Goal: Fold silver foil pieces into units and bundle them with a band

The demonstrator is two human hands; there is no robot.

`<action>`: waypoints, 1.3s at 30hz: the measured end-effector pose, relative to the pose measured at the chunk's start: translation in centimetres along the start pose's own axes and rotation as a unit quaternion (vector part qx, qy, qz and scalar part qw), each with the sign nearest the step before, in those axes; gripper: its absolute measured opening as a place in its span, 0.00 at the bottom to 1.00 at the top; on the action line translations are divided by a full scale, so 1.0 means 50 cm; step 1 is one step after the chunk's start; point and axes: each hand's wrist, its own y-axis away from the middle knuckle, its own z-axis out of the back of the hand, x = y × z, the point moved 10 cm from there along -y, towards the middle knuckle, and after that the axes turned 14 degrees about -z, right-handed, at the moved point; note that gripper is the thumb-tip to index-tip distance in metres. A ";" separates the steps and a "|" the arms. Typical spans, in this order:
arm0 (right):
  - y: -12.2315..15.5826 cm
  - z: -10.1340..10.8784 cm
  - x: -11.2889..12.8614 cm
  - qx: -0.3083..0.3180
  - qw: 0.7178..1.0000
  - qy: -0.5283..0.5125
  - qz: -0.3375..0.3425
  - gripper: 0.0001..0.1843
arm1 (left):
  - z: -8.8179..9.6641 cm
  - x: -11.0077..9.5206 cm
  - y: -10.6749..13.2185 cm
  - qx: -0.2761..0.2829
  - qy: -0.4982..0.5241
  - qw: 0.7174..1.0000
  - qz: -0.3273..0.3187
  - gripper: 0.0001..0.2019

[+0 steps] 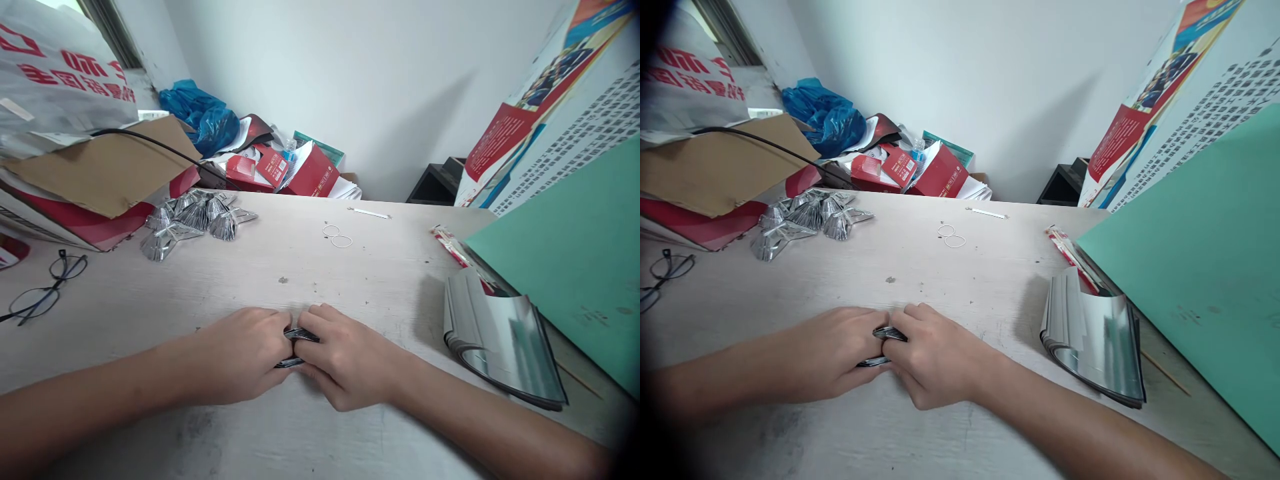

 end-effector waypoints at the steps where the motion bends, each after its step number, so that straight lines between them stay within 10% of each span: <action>1: 0.002 0.001 0.004 -0.006 1.000 0.002 0.013 0.03 | 0.000 -0.002 -0.001 0.001 -0.002 1.000 -0.002 0.07; 7: 0.010 0.015 0.014 -0.043 0.998 -0.012 0.053 0.06 | 0.001 -0.014 -0.006 0.009 -0.006 1.000 -0.016 0.07; 15: 0.014 0.028 -0.028 -0.060 0.998 -0.026 0.020 0.06 | 0.051 -0.010 0.008 -0.154 -0.011 0.981 -0.119 0.04; 19: 0.011 0.026 -0.056 -0.054 0.998 -0.010 -0.013 0.10 | 0.059 0.033 0.028 -0.224 0.010 0.974 -0.043 0.16; 24: 0.008 0.014 -0.059 -0.037 0.999 -0.002 -0.020 0.10 | 0.029 0.053 0.016 -0.177 0.002 0.983 0.054 0.28; 39: 0.008 0.013 -0.067 0.006 0.994 0.110 -0.026 0.14 | -0.008 0.064 -0.005 -0.129 0.051 0.990 0.013 0.18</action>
